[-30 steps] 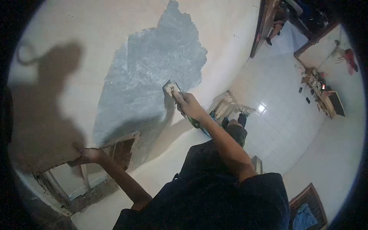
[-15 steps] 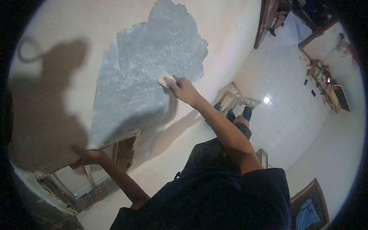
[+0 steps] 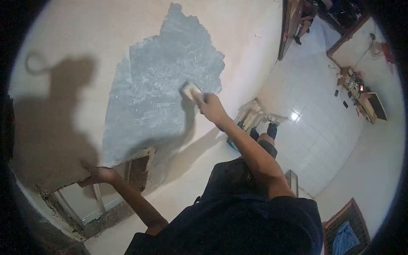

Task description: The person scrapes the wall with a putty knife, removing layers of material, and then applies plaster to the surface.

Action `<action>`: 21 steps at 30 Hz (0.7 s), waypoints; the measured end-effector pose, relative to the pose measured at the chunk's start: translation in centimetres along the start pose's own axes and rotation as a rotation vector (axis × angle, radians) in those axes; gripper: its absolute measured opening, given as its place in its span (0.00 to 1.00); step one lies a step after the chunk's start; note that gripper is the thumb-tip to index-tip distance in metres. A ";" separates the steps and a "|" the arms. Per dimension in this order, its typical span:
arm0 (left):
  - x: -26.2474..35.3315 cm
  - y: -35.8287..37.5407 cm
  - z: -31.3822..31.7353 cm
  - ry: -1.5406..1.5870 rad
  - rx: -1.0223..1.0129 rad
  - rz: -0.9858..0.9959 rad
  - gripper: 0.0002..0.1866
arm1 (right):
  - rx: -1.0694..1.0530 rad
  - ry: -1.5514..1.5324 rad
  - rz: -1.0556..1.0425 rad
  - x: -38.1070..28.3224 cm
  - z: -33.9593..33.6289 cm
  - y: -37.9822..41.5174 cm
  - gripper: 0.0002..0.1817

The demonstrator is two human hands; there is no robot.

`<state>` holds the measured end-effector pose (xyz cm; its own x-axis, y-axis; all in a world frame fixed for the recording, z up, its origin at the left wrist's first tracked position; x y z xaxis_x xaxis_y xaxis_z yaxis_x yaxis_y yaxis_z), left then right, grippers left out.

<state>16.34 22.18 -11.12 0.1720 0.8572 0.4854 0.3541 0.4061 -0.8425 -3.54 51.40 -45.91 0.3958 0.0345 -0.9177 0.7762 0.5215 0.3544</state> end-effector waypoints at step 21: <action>0.7 0.0 0.0 -0.012 0.002 -0.019 0.37 | 0.045 0.108 -0.108 -4.5 0.6 0.1 0.35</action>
<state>16.42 22.75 -10.77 0.1544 0.8531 0.4984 0.3550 0.4229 -0.8338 -4.97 50.80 -41.61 0.2553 0.0727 -0.9641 0.8338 0.4882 0.2577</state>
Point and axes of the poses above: each hand's wrist, its own y-axis away from the middle knuckle, its own z-axis out of the palm, x = y × z, the point moved 10 cm from there along -y, towards the middle knuckle, and after that the axes turned 13 degrees about -x, right-handed, at the moved point
